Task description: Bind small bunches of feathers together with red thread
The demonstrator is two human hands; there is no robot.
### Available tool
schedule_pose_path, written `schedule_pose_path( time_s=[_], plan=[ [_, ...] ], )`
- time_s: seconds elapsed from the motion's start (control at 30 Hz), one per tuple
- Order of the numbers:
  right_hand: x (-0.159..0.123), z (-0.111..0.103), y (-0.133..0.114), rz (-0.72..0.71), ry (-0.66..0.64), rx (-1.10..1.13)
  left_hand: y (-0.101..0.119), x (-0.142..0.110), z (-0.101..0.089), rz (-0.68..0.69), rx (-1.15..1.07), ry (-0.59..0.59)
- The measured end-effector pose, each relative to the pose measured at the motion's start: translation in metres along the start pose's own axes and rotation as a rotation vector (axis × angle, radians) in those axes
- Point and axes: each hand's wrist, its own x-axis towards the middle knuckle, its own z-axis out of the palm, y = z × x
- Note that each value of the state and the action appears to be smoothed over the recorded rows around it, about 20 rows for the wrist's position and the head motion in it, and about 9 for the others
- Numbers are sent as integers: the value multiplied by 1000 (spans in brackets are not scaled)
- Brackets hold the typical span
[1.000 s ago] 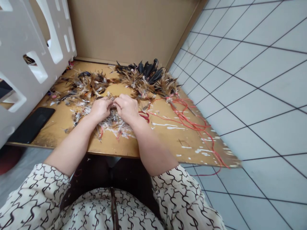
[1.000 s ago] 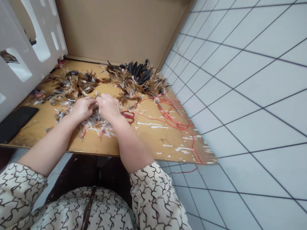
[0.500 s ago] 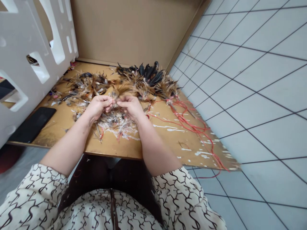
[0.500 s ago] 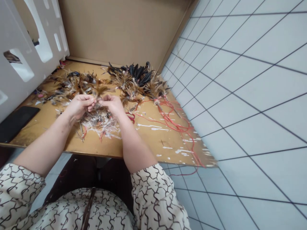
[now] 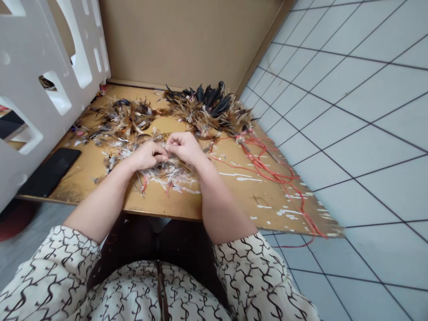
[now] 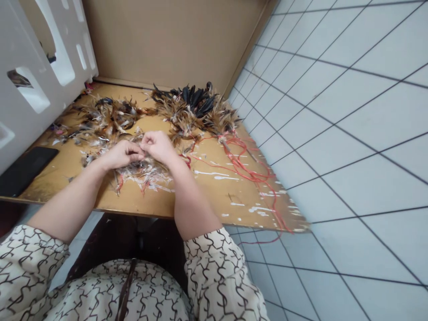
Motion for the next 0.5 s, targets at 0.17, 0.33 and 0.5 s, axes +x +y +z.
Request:
schedule_pose_path(
  time_s=[0.17,0.33,0.5],
  plan=[
    [4,-3,9,124,-76,512,6,-3,-3,-74,-539,61],
    [5,24,3,126,3,651,5,0,-8,-151,-806,295],
    [9,38,5,58,97,593,4,5,-4,-226,-833,425]
  ],
)
